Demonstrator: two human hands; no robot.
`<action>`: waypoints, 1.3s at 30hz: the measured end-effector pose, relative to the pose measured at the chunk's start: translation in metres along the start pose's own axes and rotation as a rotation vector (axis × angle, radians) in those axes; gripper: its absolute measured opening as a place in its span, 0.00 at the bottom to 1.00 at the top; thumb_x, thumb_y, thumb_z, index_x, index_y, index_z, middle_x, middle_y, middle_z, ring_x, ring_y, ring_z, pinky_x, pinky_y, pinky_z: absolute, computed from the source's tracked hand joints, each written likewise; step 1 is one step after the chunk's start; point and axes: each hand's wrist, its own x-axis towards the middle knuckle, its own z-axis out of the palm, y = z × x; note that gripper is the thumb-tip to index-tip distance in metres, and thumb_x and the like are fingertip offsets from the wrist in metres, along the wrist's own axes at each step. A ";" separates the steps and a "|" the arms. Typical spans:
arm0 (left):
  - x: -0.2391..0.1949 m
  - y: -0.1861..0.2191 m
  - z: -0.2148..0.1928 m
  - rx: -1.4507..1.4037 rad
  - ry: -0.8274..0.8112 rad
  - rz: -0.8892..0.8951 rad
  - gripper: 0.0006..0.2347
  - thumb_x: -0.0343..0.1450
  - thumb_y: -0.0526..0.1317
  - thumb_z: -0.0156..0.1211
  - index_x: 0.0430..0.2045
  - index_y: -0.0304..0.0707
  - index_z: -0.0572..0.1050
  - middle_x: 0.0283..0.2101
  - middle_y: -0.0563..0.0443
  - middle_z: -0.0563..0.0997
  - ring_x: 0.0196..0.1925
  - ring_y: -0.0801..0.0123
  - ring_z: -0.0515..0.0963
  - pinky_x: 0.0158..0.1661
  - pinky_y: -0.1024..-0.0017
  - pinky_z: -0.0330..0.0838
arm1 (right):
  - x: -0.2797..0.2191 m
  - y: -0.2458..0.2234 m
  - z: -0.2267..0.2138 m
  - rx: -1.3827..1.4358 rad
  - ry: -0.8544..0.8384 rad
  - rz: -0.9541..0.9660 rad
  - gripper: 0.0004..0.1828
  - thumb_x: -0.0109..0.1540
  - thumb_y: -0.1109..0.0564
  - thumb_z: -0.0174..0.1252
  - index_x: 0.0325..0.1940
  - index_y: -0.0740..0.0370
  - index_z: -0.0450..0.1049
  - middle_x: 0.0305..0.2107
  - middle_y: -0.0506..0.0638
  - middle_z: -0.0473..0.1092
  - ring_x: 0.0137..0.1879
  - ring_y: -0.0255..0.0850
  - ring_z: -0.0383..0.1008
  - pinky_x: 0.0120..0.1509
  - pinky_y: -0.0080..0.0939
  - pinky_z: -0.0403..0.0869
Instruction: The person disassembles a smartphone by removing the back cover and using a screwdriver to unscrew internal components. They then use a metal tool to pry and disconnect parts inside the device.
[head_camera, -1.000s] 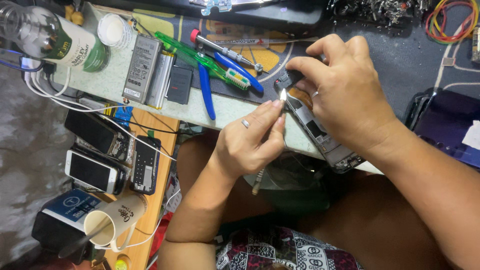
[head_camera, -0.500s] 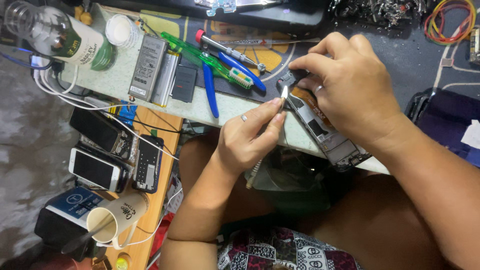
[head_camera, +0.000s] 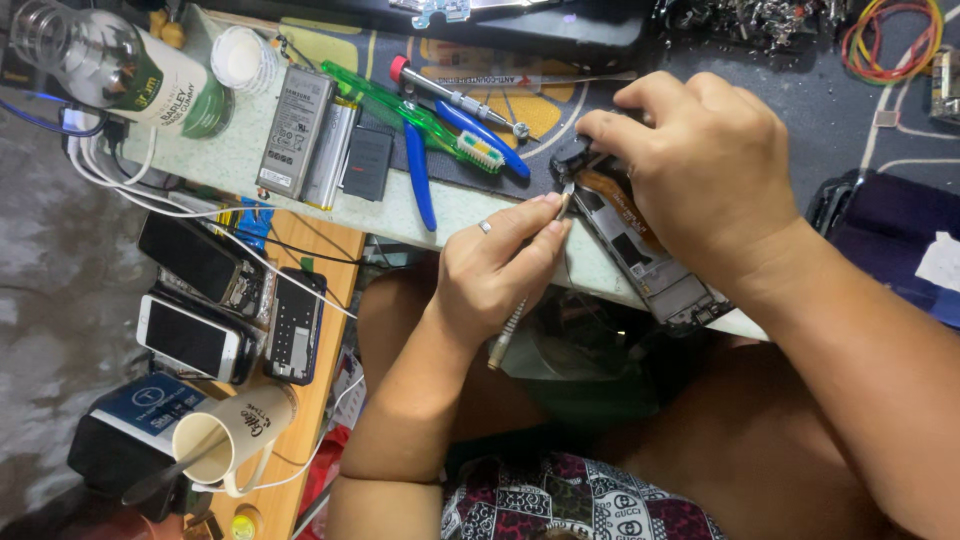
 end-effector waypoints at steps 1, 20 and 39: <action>0.000 0.001 0.000 0.005 0.002 -0.006 0.06 0.69 0.24 0.70 0.33 0.24 0.77 0.42 0.36 0.81 0.43 0.51 0.86 0.43 0.63 0.84 | 0.000 0.002 -0.001 0.007 -0.002 -0.015 0.10 0.58 0.59 0.65 0.42 0.51 0.83 0.39 0.45 0.76 0.38 0.44 0.75 0.41 0.44 0.74; -0.004 0.000 0.005 0.014 0.036 -0.024 0.06 0.69 0.25 0.70 0.35 0.27 0.78 0.42 0.37 0.82 0.43 0.52 0.86 0.43 0.63 0.85 | -0.009 0.028 -0.012 1.186 -0.228 0.800 0.13 0.68 0.64 0.56 0.56 0.65 0.79 0.38 0.48 0.78 0.38 0.31 0.79 0.41 0.31 0.77; -0.005 0.004 0.005 -0.111 0.111 -0.145 0.09 0.69 0.25 0.72 0.36 0.30 0.76 0.43 0.37 0.83 0.42 0.54 0.87 0.43 0.66 0.84 | -0.016 0.004 -0.039 0.949 -0.494 0.669 0.13 0.58 0.63 0.62 0.47 0.64 0.82 0.31 0.51 0.82 0.35 0.30 0.81 0.38 0.32 0.79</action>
